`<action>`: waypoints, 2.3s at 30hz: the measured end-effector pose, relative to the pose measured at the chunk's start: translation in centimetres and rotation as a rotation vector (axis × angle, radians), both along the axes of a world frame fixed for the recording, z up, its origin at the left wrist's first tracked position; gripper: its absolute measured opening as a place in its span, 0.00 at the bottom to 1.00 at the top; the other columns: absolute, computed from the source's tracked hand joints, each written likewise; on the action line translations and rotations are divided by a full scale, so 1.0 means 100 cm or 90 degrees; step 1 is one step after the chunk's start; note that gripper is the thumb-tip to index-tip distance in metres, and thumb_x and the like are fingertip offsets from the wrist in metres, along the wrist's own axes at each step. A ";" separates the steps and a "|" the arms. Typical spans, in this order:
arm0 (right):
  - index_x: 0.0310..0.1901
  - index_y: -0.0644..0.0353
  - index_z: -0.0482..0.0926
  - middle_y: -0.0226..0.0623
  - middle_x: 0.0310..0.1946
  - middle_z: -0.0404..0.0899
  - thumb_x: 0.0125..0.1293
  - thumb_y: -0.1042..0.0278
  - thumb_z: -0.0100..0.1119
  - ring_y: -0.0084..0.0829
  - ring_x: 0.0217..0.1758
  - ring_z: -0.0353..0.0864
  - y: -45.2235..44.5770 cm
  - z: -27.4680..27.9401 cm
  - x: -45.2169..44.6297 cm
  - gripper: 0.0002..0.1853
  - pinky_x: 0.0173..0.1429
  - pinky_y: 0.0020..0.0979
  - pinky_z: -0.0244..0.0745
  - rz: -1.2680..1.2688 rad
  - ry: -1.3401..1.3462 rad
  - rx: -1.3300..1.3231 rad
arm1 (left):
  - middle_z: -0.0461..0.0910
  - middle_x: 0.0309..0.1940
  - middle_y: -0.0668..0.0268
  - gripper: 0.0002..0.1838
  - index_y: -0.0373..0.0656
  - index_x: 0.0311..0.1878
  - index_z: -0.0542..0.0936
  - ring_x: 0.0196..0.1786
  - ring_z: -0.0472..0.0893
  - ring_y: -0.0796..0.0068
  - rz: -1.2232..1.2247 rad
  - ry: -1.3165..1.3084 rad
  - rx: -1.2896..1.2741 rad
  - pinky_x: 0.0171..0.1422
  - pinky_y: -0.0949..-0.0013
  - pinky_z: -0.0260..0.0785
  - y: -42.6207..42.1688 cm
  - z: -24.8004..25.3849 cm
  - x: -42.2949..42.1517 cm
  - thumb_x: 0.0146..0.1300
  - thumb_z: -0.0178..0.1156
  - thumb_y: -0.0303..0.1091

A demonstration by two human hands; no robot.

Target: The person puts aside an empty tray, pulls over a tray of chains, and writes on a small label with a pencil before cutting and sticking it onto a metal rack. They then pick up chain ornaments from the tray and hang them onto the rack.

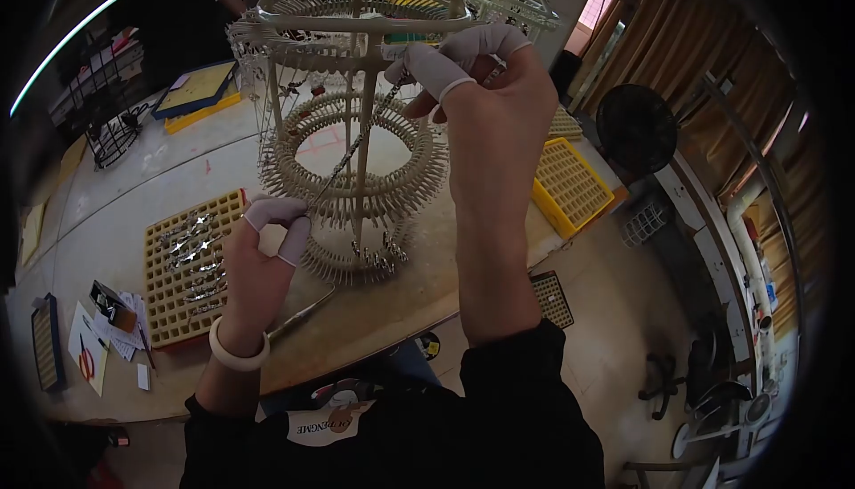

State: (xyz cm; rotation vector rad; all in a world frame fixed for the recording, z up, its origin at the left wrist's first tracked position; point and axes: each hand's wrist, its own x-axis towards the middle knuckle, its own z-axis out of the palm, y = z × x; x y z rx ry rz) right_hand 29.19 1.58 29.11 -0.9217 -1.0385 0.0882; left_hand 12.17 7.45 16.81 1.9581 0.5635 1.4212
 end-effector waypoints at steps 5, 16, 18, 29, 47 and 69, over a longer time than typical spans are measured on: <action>0.29 0.62 0.72 0.36 0.22 0.78 0.54 0.78 0.61 0.23 0.19 0.76 -0.002 -0.012 -0.007 0.06 0.24 0.20 0.65 -0.050 -0.003 0.007 | 0.75 0.29 0.63 0.06 0.37 0.34 0.76 0.35 0.75 0.69 0.032 0.017 -0.026 0.41 0.69 0.67 0.001 -0.004 -0.003 0.52 0.61 0.21; 0.37 0.66 0.75 0.36 0.27 0.80 0.58 0.78 0.59 0.20 0.24 0.78 0.003 -0.034 -0.002 0.06 0.25 0.19 0.71 -0.041 0.004 0.062 | 0.75 0.30 0.67 0.08 0.43 0.33 0.76 0.35 0.74 0.69 0.128 0.085 0.151 0.45 0.67 0.61 0.018 -0.016 0.000 0.49 0.63 0.24; 0.40 0.66 0.77 0.36 0.27 0.80 0.59 0.78 0.59 0.18 0.26 0.78 0.006 -0.036 -0.001 0.08 0.24 0.18 0.71 -0.029 -0.012 0.047 | 0.75 0.30 0.68 0.08 0.44 0.33 0.77 0.35 0.74 0.70 0.127 0.083 0.146 0.46 0.67 0.61 0.016 -0.017 0.001 0.49 0.64 0.24; 0.41 0.63 0.79 0.29 0.28 0.80 0.60 0.78 0.58 0.12 0.26 0.73 -0.006 -0.005 0.018 0.08 0.28 0.16 0.68 -0.083 -0.294 -0.082 | 0.75 0.30 0.68 0.08 0.44 0.32 0.77 0.34 0.73 0.69 0.082 0.099 0.129 0.44 0.68 0.63 0.011 -0.023 0.007 0.47 0.64 0.24; 0.36 0.62 0.78 0.24 0.18 0.73 0.56 0.77 0.60 0.09 0.21 0.66 -0.001 -0.005 0.009 0.06 0.24 0.17 0.60 -0.241 -0.390 -0.099 | 0.75 0.29 0.68 0.09 0.43 0.32 0.76 0.34 0.74 0.70 0.074 0.060 0.087 0.43 0.68 0.63 0.011 -0.021 0.002 0.47 0.64 0.24; 0.37 0.66 0.76 0.25 0.24 0.74 0.62 0.69 0.59 0.12 0.26 0.71 0.001 -0.053 -0.007 0.08 0.28 0.18 0.67 0.186 -0.031 -0.340 | 0.74 0.29 0.70 0.11 0.48 0.31 0.77 0.33 0.73 0.69 0.314 0.086 0.375 0.44 0.66 0.60 0.005 -0.022 0.009 0.43 0.67 0.25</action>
